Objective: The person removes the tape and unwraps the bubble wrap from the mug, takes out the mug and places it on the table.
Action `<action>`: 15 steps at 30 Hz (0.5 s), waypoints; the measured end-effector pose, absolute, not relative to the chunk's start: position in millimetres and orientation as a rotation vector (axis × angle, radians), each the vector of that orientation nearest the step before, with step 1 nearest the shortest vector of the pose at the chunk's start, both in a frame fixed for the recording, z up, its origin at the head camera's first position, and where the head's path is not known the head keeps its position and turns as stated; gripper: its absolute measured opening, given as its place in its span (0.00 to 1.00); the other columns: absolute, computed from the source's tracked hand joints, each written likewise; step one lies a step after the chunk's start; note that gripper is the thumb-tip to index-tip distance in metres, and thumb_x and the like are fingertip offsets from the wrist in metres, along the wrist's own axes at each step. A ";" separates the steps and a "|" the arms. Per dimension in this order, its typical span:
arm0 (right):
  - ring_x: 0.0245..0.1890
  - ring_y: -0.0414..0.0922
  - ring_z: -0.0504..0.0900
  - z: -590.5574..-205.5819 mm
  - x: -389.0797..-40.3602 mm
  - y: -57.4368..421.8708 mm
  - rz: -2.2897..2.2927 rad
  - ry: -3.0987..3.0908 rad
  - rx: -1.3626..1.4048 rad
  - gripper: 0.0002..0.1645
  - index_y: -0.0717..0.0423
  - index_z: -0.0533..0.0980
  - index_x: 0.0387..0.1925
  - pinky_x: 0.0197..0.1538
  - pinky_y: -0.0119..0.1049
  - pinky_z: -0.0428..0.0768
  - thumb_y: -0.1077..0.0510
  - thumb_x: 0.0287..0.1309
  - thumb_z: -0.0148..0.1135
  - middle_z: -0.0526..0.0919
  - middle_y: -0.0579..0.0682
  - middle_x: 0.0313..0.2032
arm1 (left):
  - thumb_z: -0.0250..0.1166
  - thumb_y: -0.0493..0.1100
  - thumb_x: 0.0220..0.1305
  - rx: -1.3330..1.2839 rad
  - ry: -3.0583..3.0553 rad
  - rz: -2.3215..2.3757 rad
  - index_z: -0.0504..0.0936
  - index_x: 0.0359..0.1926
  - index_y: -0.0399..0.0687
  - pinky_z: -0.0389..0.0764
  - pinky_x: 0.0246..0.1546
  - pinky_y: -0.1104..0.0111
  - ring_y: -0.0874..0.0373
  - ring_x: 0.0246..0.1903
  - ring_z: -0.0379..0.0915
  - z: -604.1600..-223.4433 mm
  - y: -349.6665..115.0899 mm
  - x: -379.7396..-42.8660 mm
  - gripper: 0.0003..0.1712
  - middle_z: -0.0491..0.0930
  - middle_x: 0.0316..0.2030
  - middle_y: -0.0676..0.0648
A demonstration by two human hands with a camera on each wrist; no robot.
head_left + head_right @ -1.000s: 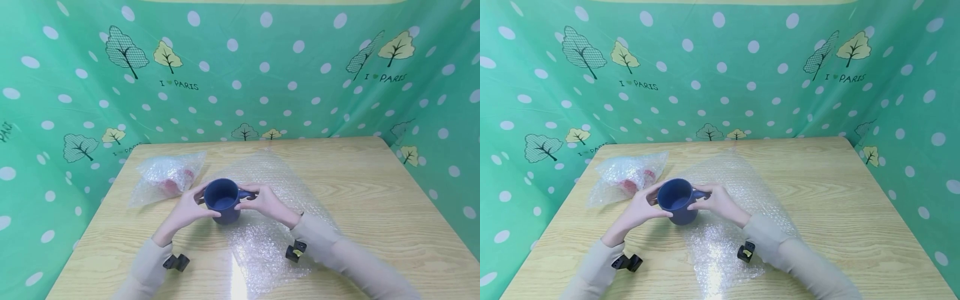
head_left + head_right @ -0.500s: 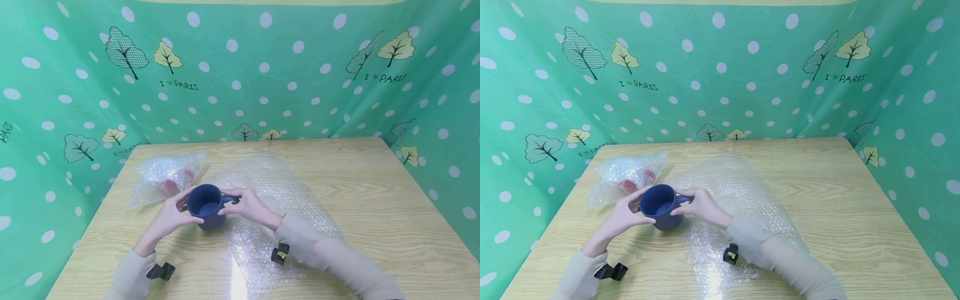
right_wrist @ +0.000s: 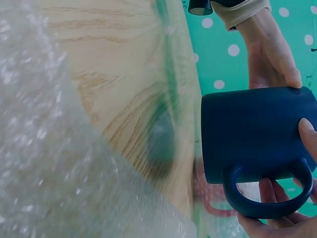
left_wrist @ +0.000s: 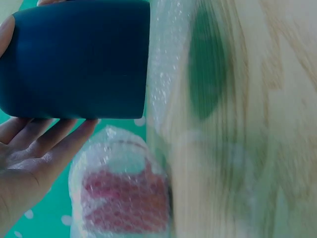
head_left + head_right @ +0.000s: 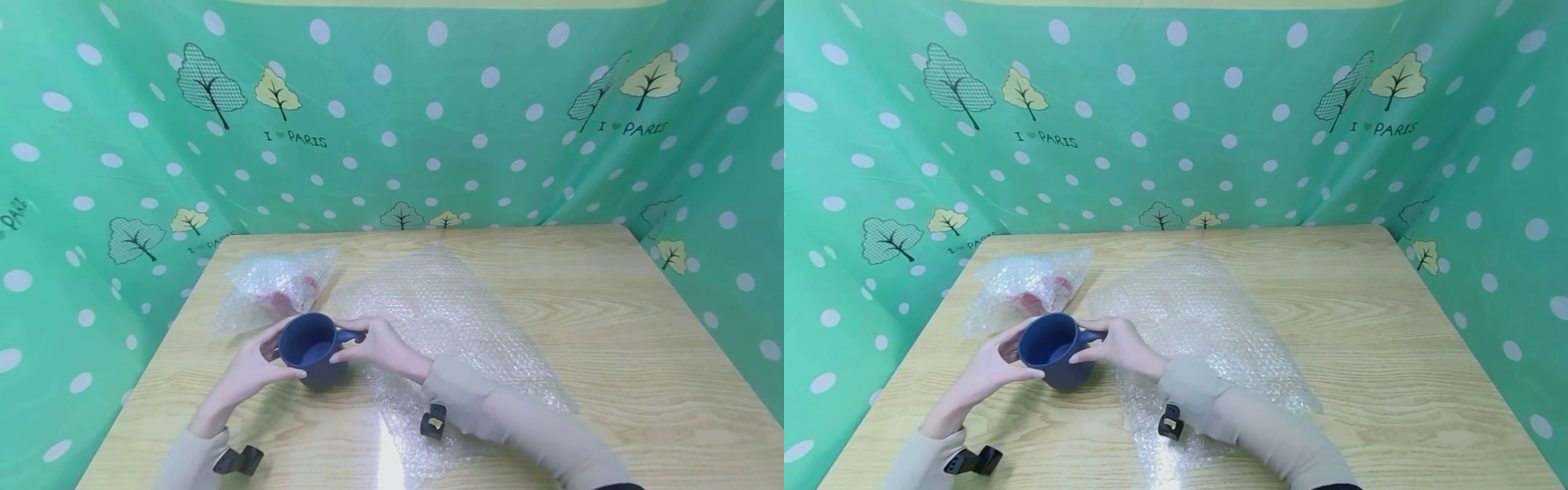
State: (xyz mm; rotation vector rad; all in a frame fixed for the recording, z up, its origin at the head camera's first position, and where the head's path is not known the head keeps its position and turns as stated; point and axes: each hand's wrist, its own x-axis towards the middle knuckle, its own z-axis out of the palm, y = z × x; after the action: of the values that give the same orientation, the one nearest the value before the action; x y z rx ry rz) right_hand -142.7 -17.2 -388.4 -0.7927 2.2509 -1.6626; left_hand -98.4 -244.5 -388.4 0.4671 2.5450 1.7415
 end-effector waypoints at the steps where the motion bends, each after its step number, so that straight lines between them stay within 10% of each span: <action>1: 0.36 0.37 0.76 -388.8 -142.2 -19.7 -1.659 2.253 -0.790 0.34 0.57 0.75 0.48 0.37 0.28 0.77 0.57 0.33 0.73 0.80 0.53 0.43 | 0.73 0.31 0.35 0.472 2.552 1.747 0.62 0.60 0.35 0.73 0.46 0.77 0.67 0.49 0.70 -388.9 -247.0 -97.4 0.47 0.69 0.55 0.39; 8: 0.38 0.33 0.76 -393.1 -138.1 -38.1 -1.682 2.228 -0.774 0.34 0.57 0.75 0.48 0.40 0.31 0.79 0.59 0.31 0.74 0.79 0.52 0.44 | 0.70 0.26 0.35 0.514 2.523 1.805 0.59 0.59 0.28 0.72 0.46 0.79 0.71 0.49 0.68 -395.2 -264.0 -90.9 0.47 0.71 0.51 0.64; 15: 0.30 0.35 0.74 -398.5 -135.2 -53.0 -1.628 2.308 -0.785 0.34 0.55 0.75 0.47 0.32 0.19 0.72 0.56 0.30 0.74 0.81 0.51 0.42 | 0.68 0.24 0.38 0.550 2.494 1.804 0.58 0.59 0.28 0.71 0.46 0.81 0.70 0.50 0.68 -398.7 -278.3 -86.2 0.44 0.71 0.52 0.63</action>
State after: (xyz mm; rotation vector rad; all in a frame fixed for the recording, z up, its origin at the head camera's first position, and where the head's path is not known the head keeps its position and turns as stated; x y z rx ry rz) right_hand -135.2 -53.0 -398.5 -0.7851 2.3084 -1.6277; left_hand -86.2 -278.3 -398.7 0.5504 2.4943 1.8042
